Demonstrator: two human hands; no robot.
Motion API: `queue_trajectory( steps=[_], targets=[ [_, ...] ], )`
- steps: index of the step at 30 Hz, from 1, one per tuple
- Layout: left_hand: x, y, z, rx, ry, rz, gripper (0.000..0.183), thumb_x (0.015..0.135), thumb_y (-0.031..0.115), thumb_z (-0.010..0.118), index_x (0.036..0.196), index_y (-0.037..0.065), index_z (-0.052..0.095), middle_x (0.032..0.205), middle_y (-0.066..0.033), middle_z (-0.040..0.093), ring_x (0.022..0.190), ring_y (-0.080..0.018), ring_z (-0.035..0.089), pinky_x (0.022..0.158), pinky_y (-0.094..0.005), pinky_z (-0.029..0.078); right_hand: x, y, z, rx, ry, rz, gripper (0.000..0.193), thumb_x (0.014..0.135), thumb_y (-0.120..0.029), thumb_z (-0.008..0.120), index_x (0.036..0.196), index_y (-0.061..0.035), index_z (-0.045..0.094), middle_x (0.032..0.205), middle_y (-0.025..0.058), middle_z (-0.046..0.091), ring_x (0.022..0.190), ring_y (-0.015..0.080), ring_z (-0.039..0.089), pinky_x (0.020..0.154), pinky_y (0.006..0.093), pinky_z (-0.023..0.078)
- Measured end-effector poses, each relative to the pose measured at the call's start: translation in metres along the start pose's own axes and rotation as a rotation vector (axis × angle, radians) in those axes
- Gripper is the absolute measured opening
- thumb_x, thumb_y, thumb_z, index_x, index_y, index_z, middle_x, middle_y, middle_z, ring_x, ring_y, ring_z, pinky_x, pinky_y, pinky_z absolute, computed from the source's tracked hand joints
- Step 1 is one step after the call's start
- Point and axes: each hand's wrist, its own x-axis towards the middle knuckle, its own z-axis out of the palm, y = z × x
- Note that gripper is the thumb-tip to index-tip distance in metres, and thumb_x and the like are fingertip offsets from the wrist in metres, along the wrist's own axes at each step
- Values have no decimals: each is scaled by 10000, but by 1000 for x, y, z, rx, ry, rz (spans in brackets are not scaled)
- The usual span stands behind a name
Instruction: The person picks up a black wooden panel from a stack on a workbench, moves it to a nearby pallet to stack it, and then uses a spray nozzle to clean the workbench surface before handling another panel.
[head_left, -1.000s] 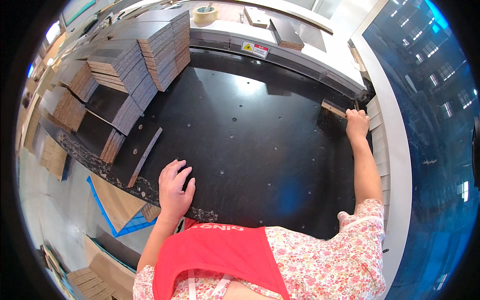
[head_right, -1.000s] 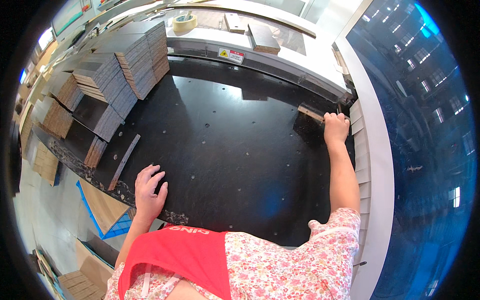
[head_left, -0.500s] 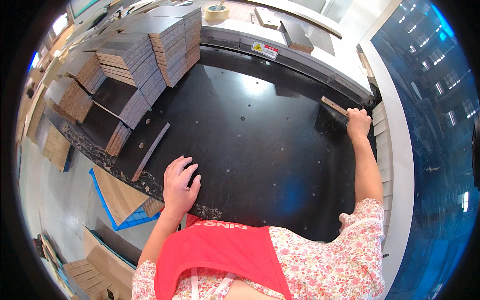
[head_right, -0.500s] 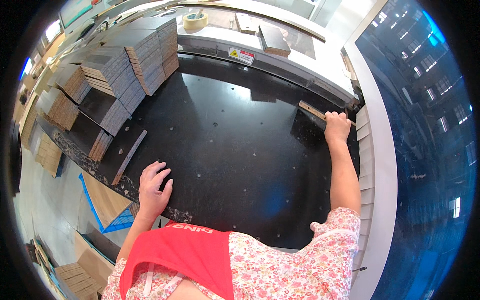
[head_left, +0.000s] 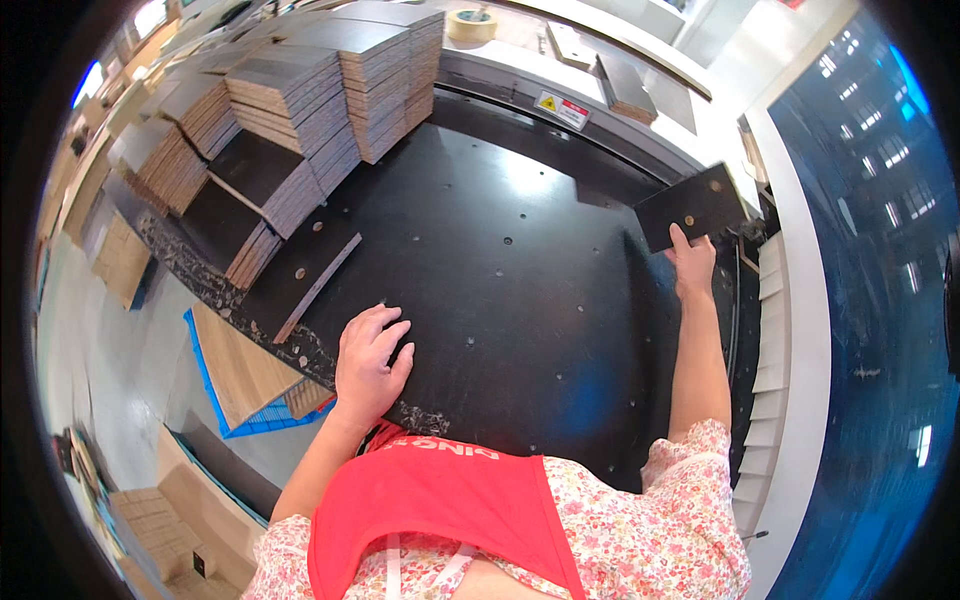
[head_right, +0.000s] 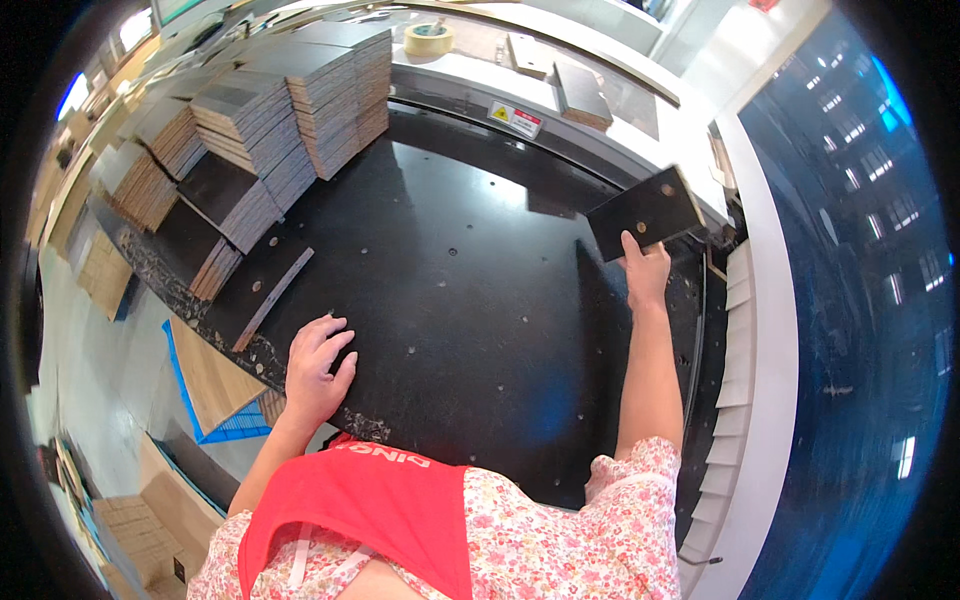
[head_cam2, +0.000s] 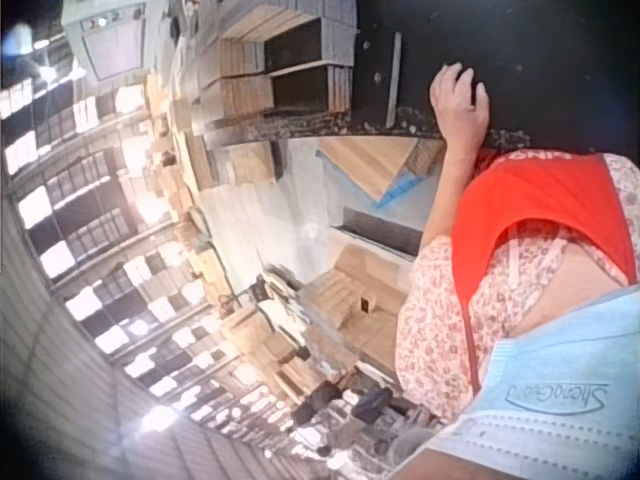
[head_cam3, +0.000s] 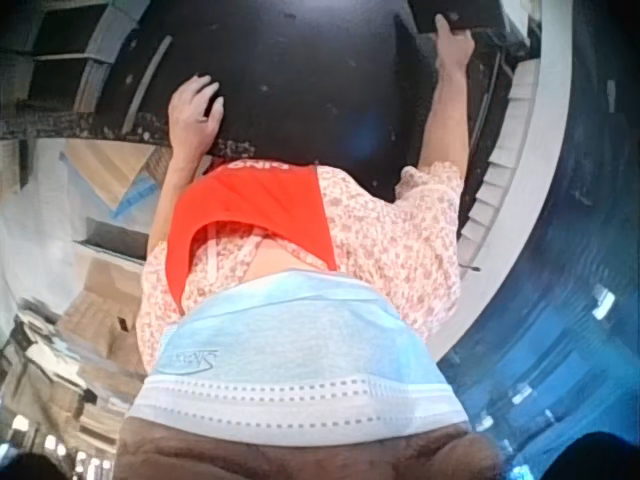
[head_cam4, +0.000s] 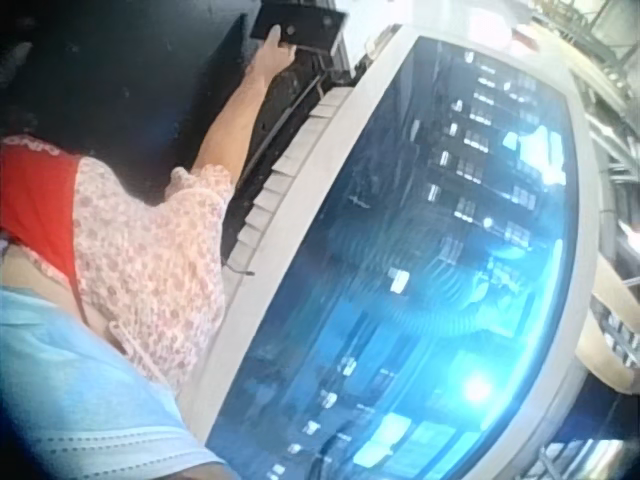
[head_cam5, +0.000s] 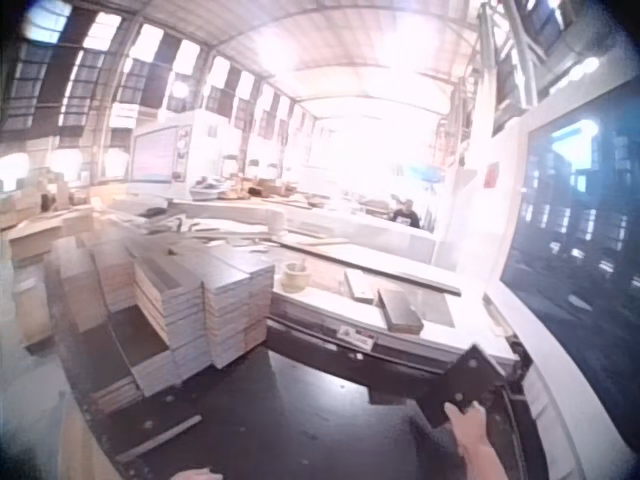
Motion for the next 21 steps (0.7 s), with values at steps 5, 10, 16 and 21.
queue_trajectory(
  steps=[5, 10, 16, 21],
  targets=[
    [-8, -7, -1, -100, 101, 64, 260, 728, 39, 702, 986, 26, 667, 1081, -141, 645, 1079, -330, 595, 924, -422, 470, -61, -25, 72, 421, -406, 236, 370, 954, -241, 599, 1272, -97, 477, 1125, 56, 623, 957, 184, 637, 777, 362, 539],
    [-17, 7, -19, 56, 320, 266, 322, 737, 70, 719, 1053, 74, 654, 1155, -108, 600, 1063, -302, 566, 918, -455, 466, -145, -50, 145, 674, -915, 443, 302, 982, -256, 555, 1213, -64, 528, 1163, 107, 644, 1032, 233, 655, 862, 433, 565],
    [-65, -9, -38, 274, 496, 33, 444, 892, 371, 610, 1204, 64, 534, 1305, -216, 472, 1178, -388, 464, 1014, -550, 341, -241, -85, 237, 670, -1223, 650, 315, 979, -258, 566, 1219, -59, 517, 1152, 100, 636, 1048, 248, 635, 934, 465, 510],
    [-62, -33, -47, 260, 540, -198, 596, 856, 391, 651, 1326, 61, 494, 1409, -224, 376, 1288, -433, 350, 1059, -522, 292, -263, -80, 299, 599, -1374, 750, 378, 1028, -358, 443, 1180, -29, 549, 1088, 119, 661, 972, 225, 661, 812, 359, 562]
  ],
)
